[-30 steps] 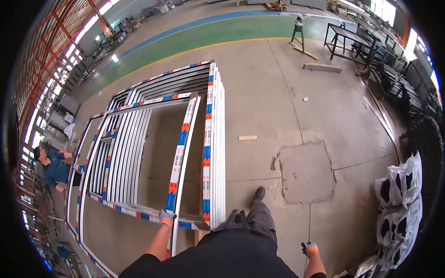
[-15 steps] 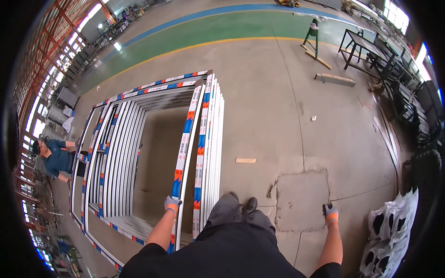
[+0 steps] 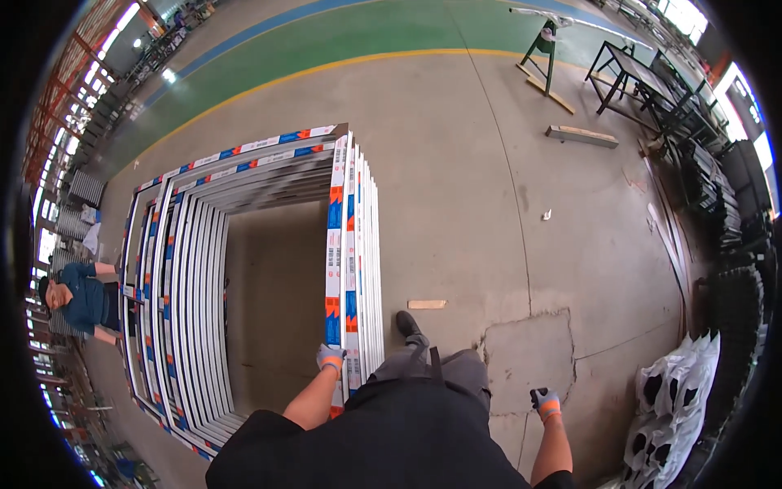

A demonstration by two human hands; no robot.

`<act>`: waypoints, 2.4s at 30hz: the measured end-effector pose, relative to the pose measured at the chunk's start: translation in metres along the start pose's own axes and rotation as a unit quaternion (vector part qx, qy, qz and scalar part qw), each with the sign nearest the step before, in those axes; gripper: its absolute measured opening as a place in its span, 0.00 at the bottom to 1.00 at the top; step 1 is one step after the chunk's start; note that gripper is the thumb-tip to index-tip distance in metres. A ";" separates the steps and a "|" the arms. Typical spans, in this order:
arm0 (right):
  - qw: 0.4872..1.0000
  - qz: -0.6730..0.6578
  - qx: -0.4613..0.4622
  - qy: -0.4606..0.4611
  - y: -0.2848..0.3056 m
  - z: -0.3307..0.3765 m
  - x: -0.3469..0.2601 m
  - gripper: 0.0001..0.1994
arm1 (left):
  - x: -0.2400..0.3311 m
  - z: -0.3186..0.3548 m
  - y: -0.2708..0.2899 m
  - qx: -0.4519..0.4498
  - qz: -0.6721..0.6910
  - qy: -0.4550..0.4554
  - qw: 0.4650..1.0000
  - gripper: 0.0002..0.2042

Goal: Assembling and securing metal frame components using a power drill, sealant gun, and mallet.

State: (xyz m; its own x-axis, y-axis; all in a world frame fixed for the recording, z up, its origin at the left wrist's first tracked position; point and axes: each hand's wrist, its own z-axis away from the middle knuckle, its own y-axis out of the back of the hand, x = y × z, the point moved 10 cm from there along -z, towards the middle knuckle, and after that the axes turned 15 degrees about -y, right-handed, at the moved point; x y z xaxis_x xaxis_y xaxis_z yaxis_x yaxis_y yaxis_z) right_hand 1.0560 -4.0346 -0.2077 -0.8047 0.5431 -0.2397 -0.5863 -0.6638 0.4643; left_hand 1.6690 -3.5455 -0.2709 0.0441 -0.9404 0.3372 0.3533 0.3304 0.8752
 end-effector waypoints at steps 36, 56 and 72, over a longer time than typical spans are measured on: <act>0.958 0.249 -0.138 0.041 -0.044 -0.226 -0.397 0.12 | 0.025 0.172 0.003 -0.017 0.061 0.254 0.965 0.24; 0.632 0.556 -0.418 0.341 -0.545 0.114 -0.315 0.17 | 0.124 0.816 -0.439 -0.052 0.251 0.590 0.766 0.21; 0.216 0.872 -0.319 0.302 -0.469 0.261 0.256 0.11 | -0.125 0.994 -0.297 0.461 0.424 0.625 0.467 0.19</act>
State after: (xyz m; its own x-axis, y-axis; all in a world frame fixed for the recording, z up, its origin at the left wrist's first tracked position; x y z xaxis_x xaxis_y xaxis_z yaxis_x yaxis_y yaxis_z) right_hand 1.1494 -3.4495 -0.2644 0.3944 -0.8572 -0.3312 0.9189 0.3718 0.1321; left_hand 0.6296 -3.4457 -0.2287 0.5167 0.4371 0.7362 -0.8128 -0.0200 0.5823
